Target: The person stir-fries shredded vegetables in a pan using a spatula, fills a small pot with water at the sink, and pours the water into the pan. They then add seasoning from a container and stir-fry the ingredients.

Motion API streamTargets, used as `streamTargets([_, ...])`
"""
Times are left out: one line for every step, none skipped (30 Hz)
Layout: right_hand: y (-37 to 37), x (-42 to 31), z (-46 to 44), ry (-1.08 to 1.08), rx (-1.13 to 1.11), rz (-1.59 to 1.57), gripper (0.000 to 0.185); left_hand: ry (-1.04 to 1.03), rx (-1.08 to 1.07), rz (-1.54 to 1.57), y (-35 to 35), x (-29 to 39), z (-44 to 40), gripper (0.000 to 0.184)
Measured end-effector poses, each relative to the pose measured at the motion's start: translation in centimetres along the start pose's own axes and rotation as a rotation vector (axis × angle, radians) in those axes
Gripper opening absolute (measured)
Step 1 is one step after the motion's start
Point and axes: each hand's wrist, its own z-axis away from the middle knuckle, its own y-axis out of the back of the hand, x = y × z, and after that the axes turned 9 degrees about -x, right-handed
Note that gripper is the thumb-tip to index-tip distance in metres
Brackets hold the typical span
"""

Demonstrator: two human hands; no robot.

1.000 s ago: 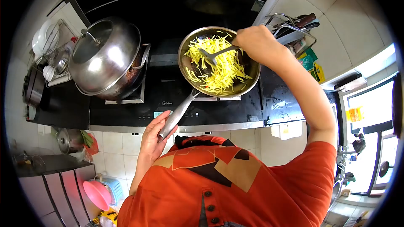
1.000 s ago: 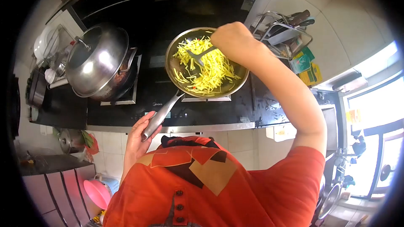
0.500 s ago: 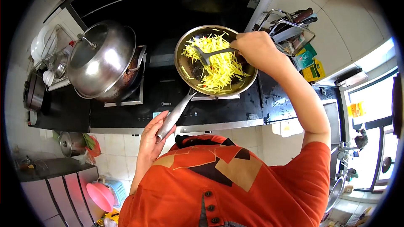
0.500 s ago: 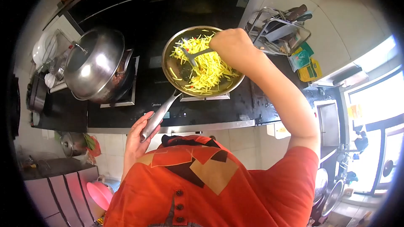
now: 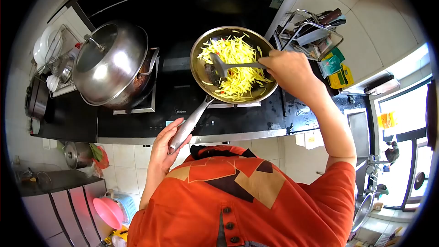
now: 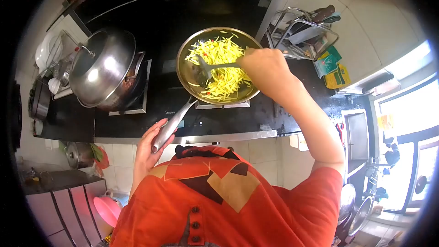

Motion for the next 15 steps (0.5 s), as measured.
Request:
streamTargets([0.6,-0.3,0.9,0.028,0.017,-0.013,0.021,0.011,-0.018,0.003,0.0,0.2,-0.3,0.039])
streamTargets([1.2,-1.1,1.4,0.034,-0.028,-0.047,0.020,0.010,-0.017,0.005,0.1,0.1,-0.5,0.039])
streamTargets([1.6,-1.9,1.5,0.039,-0.072,-0.082,0.019,0.025,-0.039,0.026,0.1,0.1,-0.8,0.040])
streamTargets([1.2,-2.8,1.1,0.042,-0.098,-0.034,0.019,0.042,-0.064,0.045,0.2,0.0,-1.0,0.041])
streamTargets([1.1,-3.5,0.7,0.057,-0.131,-0.003,0.022,0.044,-0.068,0.041,0.3,-0.1,-1.3,0.041])
streamTargets([0.4,-4.2,-0.3,0.013,-0.164,0.025,0.018,0.071,-0.071,0.062,0.3,-0.2,-1.5,0.041])
streamTargets([-0.8,-4.5,-1.3,-0.029,-0.195,0.053,0.016,0.096,-0.073,0.082,0.3,-0.2,-1.7,0.042])
streamTargets([-2.2,-4.2,-2.1,-0.035,-0.193,0.054,0.016,0.096,-0.078,0.079,0.3,-0.1,-1.8,0.042])
streamTargets([-3.7,-3.9,-3.0,-0.104,-0.182,0.127,0.014,0.125,-0.080,0.092,0.3,0.0,-1.9,0.042])
streamTargets([-4.7,-3.8,-3.6,-0.172,-0.169,0.201,0.013,0.150,-0.083,0.107,0.3,0.2,-2.0,0.043])
streamTargets([-5.2,-3.5,-3.6,-0.172,-0.165,0.208,0.013,0.145,-0.088,0.110,0.4,0.4,-2.2,0.043])
streamTargets([-5.6,-3.1,-3.3,-0.169,-0.116,0.234,0.012,0.153,-0.115,0.112,0.5,0.4,-2.1,0.043])
streamTargets([-5.8,-2.8,-2.9,-0.164,-0.068,0.258,0.012,0.163,-0.140,0.116,0.4,0.4,-2.0,0.044])
streamTargets([-5.9,-2.7,-2.7,-0.146,-0.109,0.241,0.018,0.178,-0.110,0.113,0.0,0.4,-2.0,0.041])
streamTargets([-6.3,-2.5,-2.1,-0.142,-0.109,0.246,0.018,0.175,-0.110,0.119,0.5,0.4,-2.0,0.041])
